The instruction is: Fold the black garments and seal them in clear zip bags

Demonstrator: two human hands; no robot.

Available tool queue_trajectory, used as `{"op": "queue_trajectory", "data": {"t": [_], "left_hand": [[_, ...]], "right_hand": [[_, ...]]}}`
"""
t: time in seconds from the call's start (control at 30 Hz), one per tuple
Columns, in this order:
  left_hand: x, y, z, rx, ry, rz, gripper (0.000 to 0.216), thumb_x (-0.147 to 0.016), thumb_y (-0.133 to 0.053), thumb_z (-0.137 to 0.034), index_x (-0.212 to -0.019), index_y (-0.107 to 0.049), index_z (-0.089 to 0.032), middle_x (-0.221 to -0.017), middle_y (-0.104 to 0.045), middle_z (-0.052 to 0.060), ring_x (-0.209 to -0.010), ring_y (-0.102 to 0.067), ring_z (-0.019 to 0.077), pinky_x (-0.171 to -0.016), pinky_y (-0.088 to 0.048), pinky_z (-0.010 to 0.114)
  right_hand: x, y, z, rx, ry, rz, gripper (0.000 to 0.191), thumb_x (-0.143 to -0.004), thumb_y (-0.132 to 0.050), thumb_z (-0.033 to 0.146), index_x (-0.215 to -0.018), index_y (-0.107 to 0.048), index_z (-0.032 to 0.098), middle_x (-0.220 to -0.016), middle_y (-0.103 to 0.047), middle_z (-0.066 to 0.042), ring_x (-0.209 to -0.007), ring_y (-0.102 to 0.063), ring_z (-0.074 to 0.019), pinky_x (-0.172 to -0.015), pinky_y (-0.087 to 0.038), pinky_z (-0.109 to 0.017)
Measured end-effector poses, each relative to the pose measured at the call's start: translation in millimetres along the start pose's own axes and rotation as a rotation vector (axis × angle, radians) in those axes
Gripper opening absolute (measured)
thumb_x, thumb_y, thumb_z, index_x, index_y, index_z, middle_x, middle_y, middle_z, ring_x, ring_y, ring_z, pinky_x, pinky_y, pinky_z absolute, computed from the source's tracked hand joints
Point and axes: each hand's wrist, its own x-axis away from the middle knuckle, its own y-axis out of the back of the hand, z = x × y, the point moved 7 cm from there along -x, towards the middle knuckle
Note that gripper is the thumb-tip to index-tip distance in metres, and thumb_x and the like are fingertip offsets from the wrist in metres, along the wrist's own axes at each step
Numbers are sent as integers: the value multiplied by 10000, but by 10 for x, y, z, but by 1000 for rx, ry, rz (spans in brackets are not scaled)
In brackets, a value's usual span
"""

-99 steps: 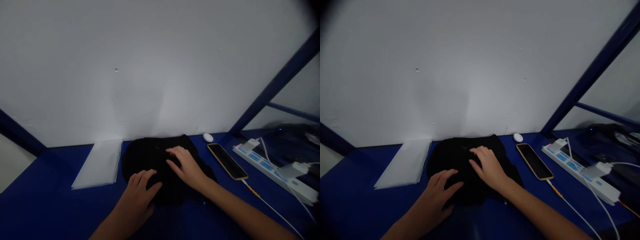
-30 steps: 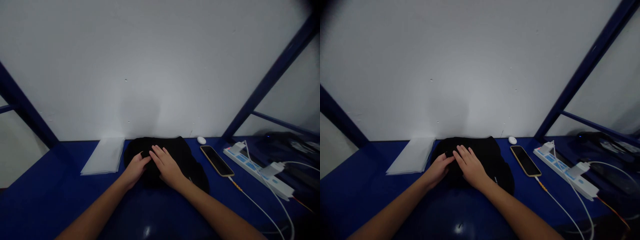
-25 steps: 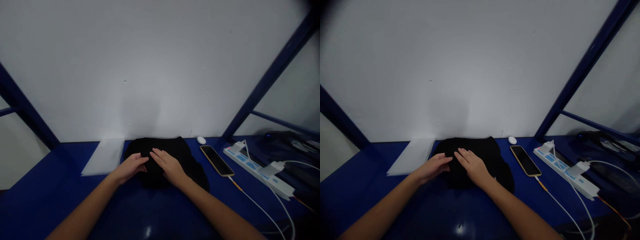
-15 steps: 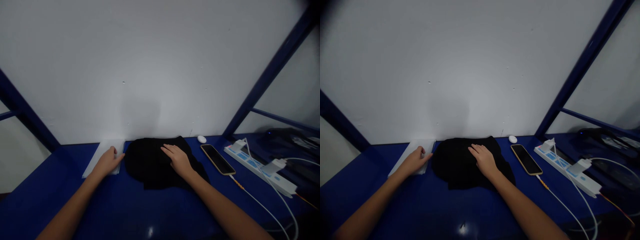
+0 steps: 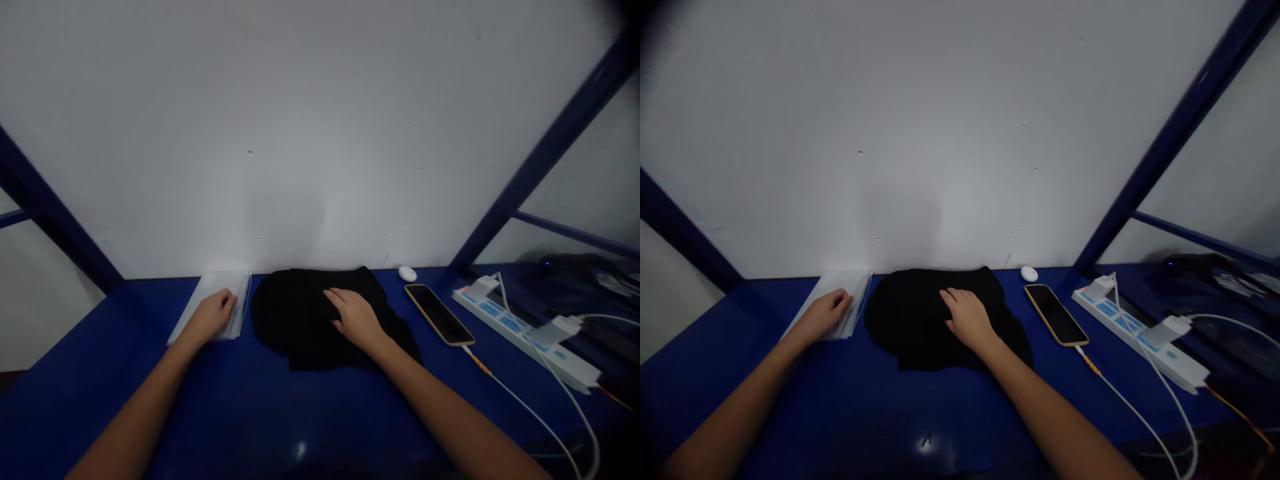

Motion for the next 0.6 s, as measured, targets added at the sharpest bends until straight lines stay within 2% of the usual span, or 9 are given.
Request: {"op": "queue_trajectory", "data": {"t": [0.17, 0.23, 0.3, 0.4, 0.5, 0.6], "left_hand": [[39, 168, -161, -1, -63, -118, 289, -954, -379, -396, -742, -464, -219, -688, -536, 16, -667, -517, 193, -649, -355, 307], [103, 236, -350, 29, -154, -171, 274, -971, -381, -382, -795, -501, -209, -756, -558, 29, -717, -529, 195, -688, -385, 315], [197, 230, -639, 74, -306, -166, 255, -984, -387, -358, -845, -534, -203, -825, -575, 46, -785, -542, 201, -746, -414, 329], [349, 93, -1114, 117, -514, -97, 207, -988, -401, -298, -889, -557, -203, -885, -582, 65, -855, -546, 211, -796, -438, 348], [420, -103, -1451, 116, -582, -46, 165, -974, -405, -227, -900, -551, -205, -871, -577, 61, -835, -548, 208, -770, -450, 346], [437, -282, -1642, 102, -622, -17, 144, -950, -419, -186, -883, -545, -202, -841, -578, 50, -799, -549, 201, -740, -451, 341]], "right_hand": [[6, -13, -12, -11, -3, -11, 610, -724, -694, 78, -1319, -567, 120, -1290, -626, -160, -1162, -597, -288, -1009, -483, -448], [9, -18, -21, -27, -8, -12, 626, -705, -661, 37, -1318, -566, 122, -1294, -625, -155, -1160, -597, -285, -1010, -484, -451], [13, 2, -52, -78, -19, -36, 642, -697, -596, -3, -1321, -563, 144, -1292, -630, -135, -1158, -600, -265, -1006, -491, -443], [27, 118, -195, -209, -79, -164, 623, -737, -496, -6, -1328, -554, 181, -1286, -639, -100, -1176, -599, -227, -1012, -496, -415], [75, 315, -455, -298, -185, -371, 599, -771, -451, 29, -1330, -554, 214, -1292, -636, -79, -1198, -592, -230, -1031, -485, -434], [140, 496, -709, -337, -263, -538, 583, -768, -459, 54, -1315, -563, 225, -1276, -640, -84, -1191, -593, -261, -1023, -481, -469]]}}
